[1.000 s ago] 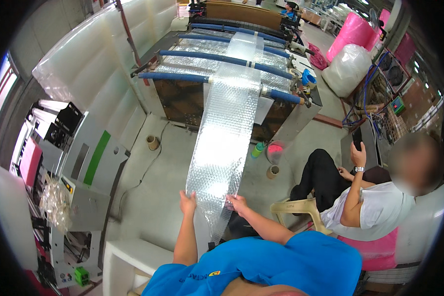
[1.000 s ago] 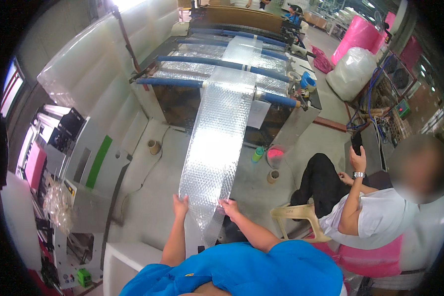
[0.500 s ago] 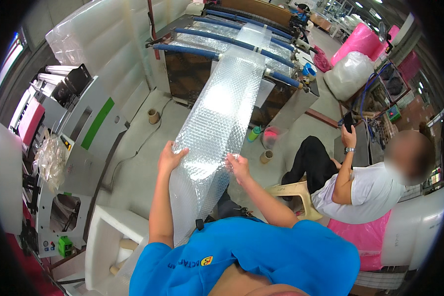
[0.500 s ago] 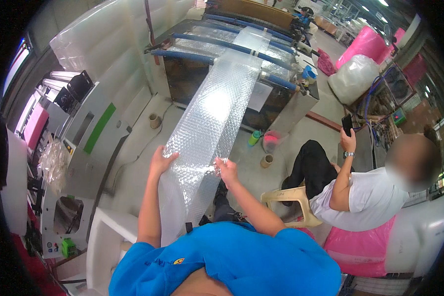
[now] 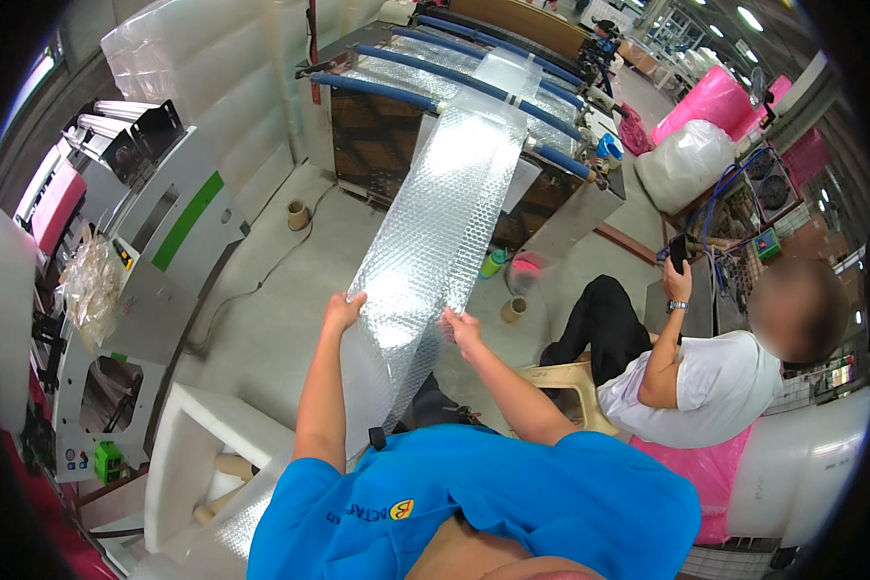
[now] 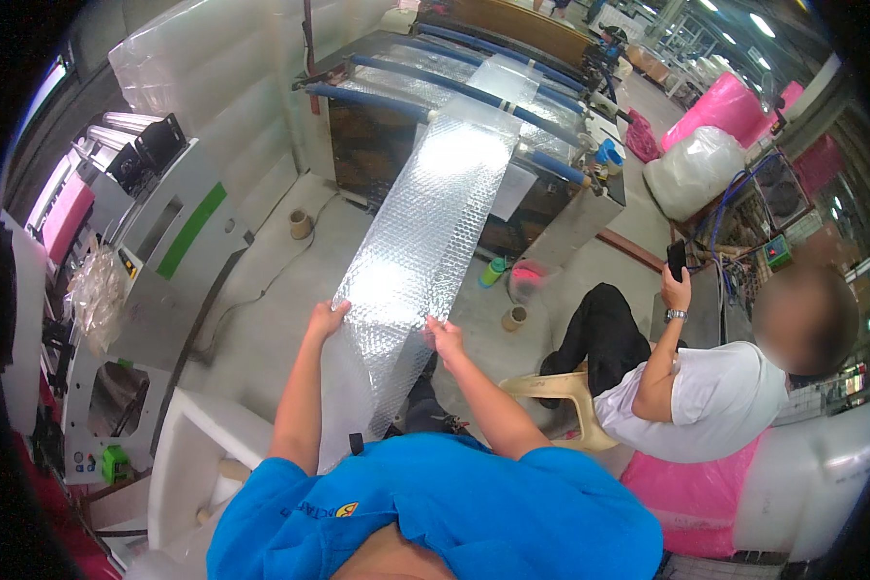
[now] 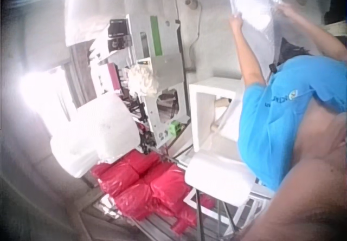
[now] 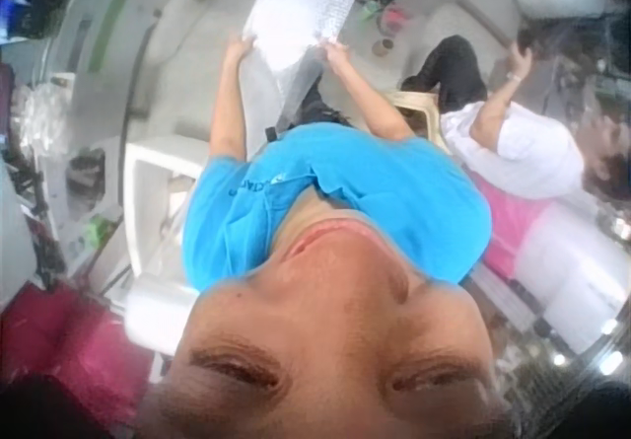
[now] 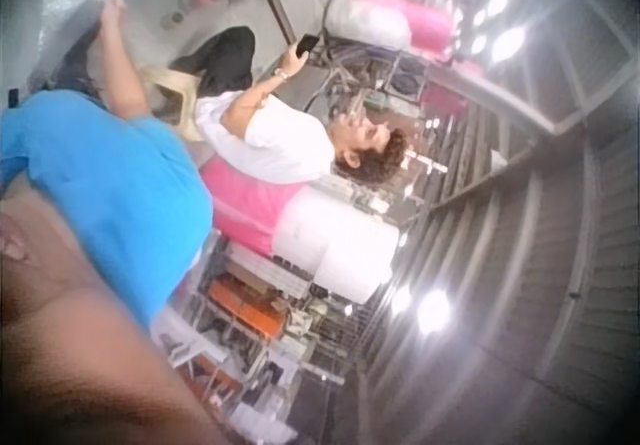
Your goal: The person handles a sheet of bubble wrap, pulling it from a roll and smoothing it out with their hands. They repeatedly adjust the bubble wrap as it feeds through a machine.
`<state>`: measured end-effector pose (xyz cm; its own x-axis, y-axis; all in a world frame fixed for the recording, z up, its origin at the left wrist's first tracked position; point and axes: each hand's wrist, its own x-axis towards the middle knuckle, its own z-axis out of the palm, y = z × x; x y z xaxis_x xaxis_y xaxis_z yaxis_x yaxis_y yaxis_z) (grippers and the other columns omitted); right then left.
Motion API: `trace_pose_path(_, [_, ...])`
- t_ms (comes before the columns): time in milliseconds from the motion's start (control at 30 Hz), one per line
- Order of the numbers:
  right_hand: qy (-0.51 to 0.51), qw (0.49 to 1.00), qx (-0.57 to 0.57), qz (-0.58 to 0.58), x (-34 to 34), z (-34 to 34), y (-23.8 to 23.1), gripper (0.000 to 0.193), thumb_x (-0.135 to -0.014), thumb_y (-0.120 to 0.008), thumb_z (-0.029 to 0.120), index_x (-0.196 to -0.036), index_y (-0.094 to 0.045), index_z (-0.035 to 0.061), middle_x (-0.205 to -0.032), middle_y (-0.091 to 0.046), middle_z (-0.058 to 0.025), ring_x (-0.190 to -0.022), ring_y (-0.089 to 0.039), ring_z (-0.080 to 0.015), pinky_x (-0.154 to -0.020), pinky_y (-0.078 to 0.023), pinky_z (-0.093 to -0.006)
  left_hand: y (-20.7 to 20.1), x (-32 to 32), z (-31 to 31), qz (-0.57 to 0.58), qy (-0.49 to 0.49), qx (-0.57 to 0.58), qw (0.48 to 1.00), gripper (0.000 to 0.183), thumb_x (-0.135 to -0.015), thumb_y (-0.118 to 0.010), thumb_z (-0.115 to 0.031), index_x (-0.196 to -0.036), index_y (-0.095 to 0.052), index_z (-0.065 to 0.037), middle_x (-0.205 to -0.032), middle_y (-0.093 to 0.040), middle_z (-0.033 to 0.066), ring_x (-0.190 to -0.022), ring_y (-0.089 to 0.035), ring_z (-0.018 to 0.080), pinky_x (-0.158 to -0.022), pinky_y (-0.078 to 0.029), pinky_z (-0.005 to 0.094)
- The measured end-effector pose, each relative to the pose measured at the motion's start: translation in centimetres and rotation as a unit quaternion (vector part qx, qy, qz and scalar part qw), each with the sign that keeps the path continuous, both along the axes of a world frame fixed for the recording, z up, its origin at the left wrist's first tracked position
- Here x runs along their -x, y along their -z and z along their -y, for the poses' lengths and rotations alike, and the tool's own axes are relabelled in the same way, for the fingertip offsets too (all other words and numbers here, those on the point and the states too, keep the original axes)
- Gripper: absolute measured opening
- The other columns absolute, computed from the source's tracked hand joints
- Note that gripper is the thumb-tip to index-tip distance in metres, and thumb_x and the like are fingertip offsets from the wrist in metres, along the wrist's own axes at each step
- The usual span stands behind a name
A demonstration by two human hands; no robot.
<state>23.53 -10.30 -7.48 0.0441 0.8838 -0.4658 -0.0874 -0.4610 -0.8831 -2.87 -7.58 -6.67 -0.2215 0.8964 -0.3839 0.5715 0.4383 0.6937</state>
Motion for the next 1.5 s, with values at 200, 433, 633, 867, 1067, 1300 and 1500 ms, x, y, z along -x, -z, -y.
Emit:
trace_pose_path(200, [-0.079, 0.991, 0.048, 0.095, -1.3, -0.9, 1.5, 0.026, -0.076, -0.054, 0.036, -0.078, -0.054, 0.0104, -0.074, -0.058, 0.0012, -0.063, -0.05, -0.0072, -0.054, -0.038, -0.0213, 2.7, -0.1, -1.0, 0.054, 0.021, 0.037, 0.998, 0.056, -0.069, -0.055, -0.043, -0.1, -0.051, 0.004, -0.098, -0.053, 0.0197, -0.094, -0.051, 0.0291, -0.08, -0.038, 0.0328])
trace_pose_path(433, [-0.094, 0.986, 0.08, 0.108, -2.0, -1.8, 3.6, 0.029, -0.074, -0.056, 0.033, -0.076, -0.059, 0.0047, -0.07, -0.059, -0.0016, -0.059, -0.05, -0.0087, -0.053, -0.04, -0.0248, 6.5, 0.0, -2.7, -0.01, 0.042, 0.125, 0.991, 0.063, -0.069, -0.053, -0.049, -0.1, -0.051, 0.006, -0.099, -0.052, 0.0221, -0.096, -0.049, 0.0306, -0.081, -0.038, 0.0338])
trace_pose_path(633, [-0.168, 0.975, 0.096, 0.107, -3.4, -3.6, 6.3, 0.028, -0.073, -0.058, 0.032, -0.08, -0.061, 0.0058, -0.073, -0.06, -0.0016, -0.06, -0.05, -0.0086, -0.051, -0.039, -0.023, 9.8, 0.0, -5.0, -0.028, 0.106, 0.225, 0.968, 0.063, -0.067, -0.051, -0.055, -0.093, -0.056, 0.002, -0.097, -0.053, 0.0207, -0.095, -0.051, 0.0291, -0.079, -0.039, 0.035])
trace_pose_path(867, [-0.176, 0.965, 0.124, 0.151, -4.2, -5.6, 9.5, 0.024, -0.073, -0.059, 0.029, -0.081, -0.062, 0.0061, -0.071, -0.06, 0.0001, -0.06, -0.051, -0.0076, -0.051, -0.041, -0.0222, 13.1, -1.2, -7.5, -0.119, 0.197, 0.227, 0.946, 0.063, -0.075, -0.038, -0.054, -0.1, -0.051, 0.002, -0.103, -0.049, 0.0215, -0.102, -0.044, 0.0311, -0.085, -0.035, 0.0355])
trace_pose_path(1067, [-0.117, 0.979, 0.034, 0.164, -5.6, -12.1, 10.2, 0.023, -0.075, -0.055, 0.023, -0.079, -0.06, 0.0018, -0.071, -0.059, -0.0018, -0.063, -0.052, -0.0083, -0.059, -0.042, -0.0227, 9.7, -4.1, -14.8, -0.116, 0.167, 0.22, 0.954, 0.063, -0.077, -0.035, -0.05, -0.108, -0.044, 0.004, -0.109, -0.044, 0.0229, -0.104, -0.042, 0.0331, -0.088, -0.032, 0.0379])
trace_pose_path(1300, [-0.008, 0.957, -0.062, 0.282, -5.8, -18.1, 5.9, 0.018, -0.073, -0.056, 0.019, -0.08, -0.056, 0.0027, -0.067, -0.057, -0.007, -0.063, -0.053, -0.0165, -0.06, -0.042, -0.0294, 9.1, -6.5, -21.1, -0.074, 0.104, 0.133, 0.983, 0.063, -0.077, -0.036, -0.05, -0.108, -0.042, 0.005, -0.106, -0.045, 0.0262, -0.102, -0.042, 0.0362, -0.087, -0.032, 0.039])
trace_pose_path(1500, [0.165, 0.868, -0.181, 0.433, -3.1, -18.7, -0.2, 0.016, -0.069, -0.057, 0.013, -0.079, -0.046, 0.0053, -0.063, -0.051, -0.0097, -0.064, -0.052, -0.0197, -0.054, -0.04, -0.0333, 8.2, -6.5, -21.8, 0.174, -0.025, 0.11, 0.978, 0.076, -0.072, -0.029, -0.064, -0.118, -0.035, -0.003, -0.118, -0.04, 0.017, -0.109, -0.037, 0.0319, -0.084, -0.032, 0.0437])
